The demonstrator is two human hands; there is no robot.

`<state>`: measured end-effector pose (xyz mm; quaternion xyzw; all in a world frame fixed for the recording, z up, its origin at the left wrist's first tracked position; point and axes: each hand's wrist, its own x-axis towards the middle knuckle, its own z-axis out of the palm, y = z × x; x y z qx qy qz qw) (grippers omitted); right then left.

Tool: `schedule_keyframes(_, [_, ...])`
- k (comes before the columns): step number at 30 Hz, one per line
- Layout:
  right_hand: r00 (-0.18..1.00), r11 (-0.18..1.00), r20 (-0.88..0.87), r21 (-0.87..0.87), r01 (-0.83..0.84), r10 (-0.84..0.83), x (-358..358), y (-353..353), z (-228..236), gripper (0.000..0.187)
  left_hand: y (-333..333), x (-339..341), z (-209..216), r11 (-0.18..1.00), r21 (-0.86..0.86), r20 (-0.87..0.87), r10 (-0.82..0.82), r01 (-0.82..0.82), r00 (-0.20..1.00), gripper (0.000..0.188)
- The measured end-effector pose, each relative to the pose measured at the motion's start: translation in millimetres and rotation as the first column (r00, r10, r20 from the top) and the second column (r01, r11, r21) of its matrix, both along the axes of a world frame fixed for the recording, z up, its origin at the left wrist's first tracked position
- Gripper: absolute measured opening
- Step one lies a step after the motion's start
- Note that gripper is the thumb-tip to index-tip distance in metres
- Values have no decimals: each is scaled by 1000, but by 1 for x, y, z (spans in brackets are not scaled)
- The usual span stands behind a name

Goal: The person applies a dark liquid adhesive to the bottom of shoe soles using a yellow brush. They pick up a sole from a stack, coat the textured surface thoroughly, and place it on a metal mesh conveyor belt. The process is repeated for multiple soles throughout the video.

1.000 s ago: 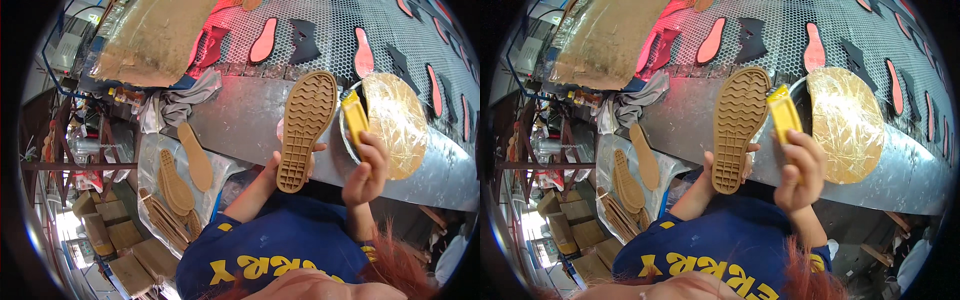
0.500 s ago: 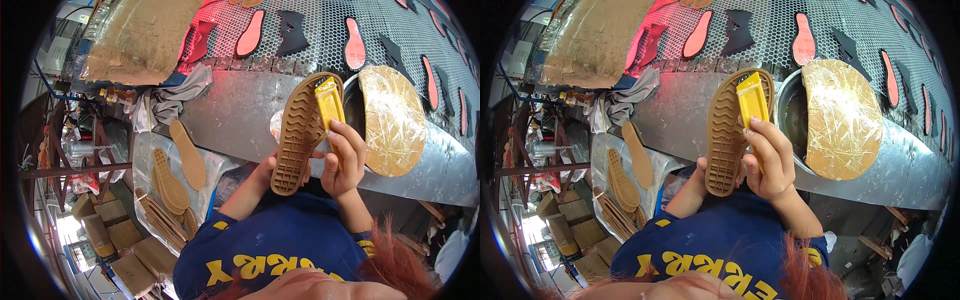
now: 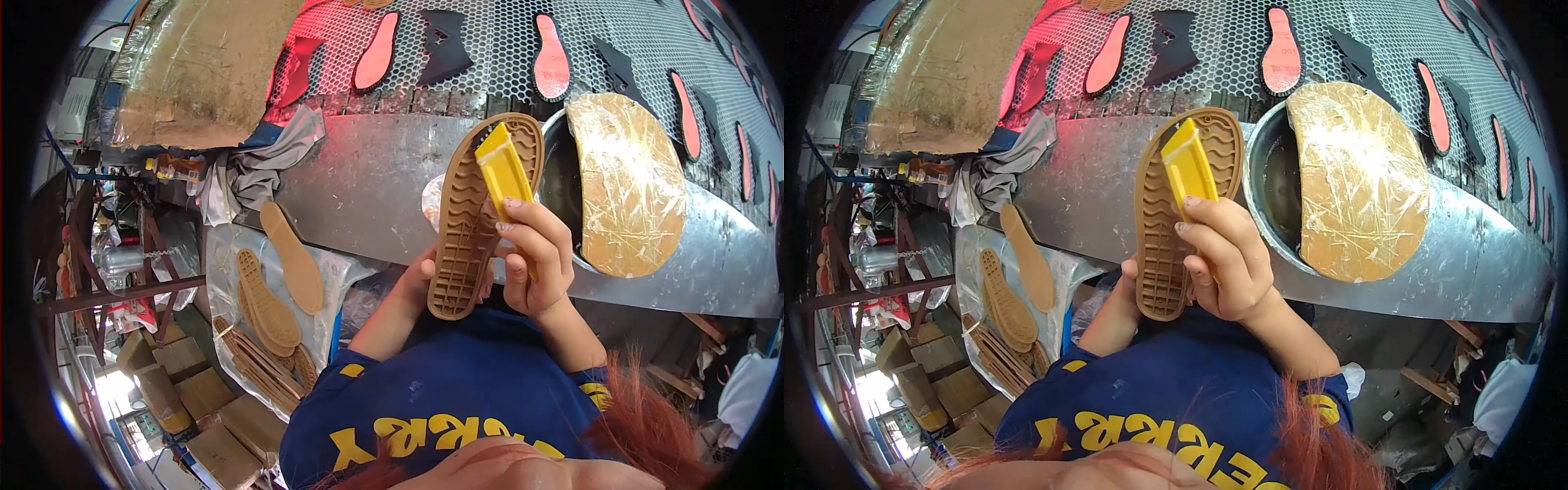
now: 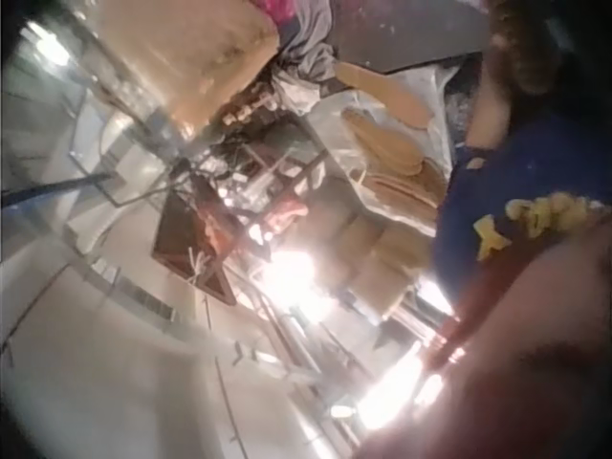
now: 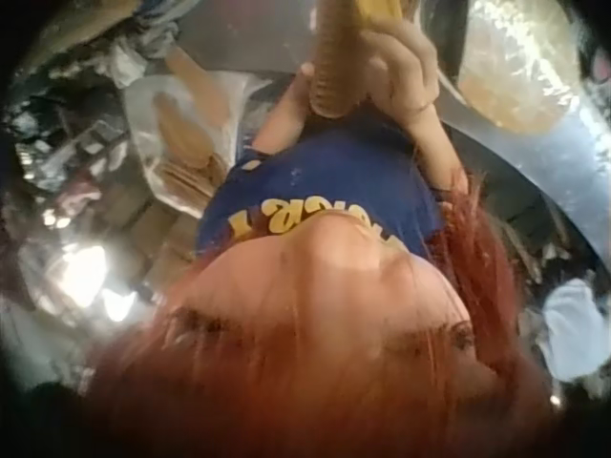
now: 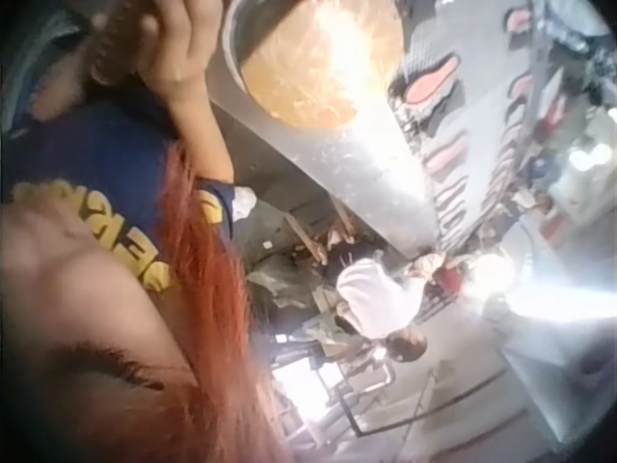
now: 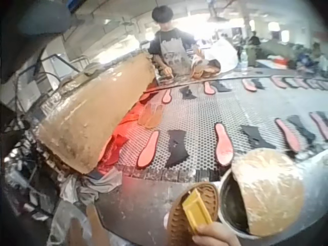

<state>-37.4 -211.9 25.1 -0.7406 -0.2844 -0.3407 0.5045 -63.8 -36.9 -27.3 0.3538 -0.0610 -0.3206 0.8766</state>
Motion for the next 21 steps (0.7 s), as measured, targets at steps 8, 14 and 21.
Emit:
schedule_keyframes(8, [982,983,-35,20,-184,184,-2,-3,-6,17,3,3,-9,999,-25,21,-32,32,999,95])
schedule_keyframes(14, [958,964,-111,65,-257,263,-8,-2,-8,12,-1,-4,-1,995,-18,-38,93,-94,995,93])
schedule_keyframes(21, [937,944,-130,101,-314,325,-17,-5,-7,8,-10,5,-15,969,84,-41,238,-234,970,95])
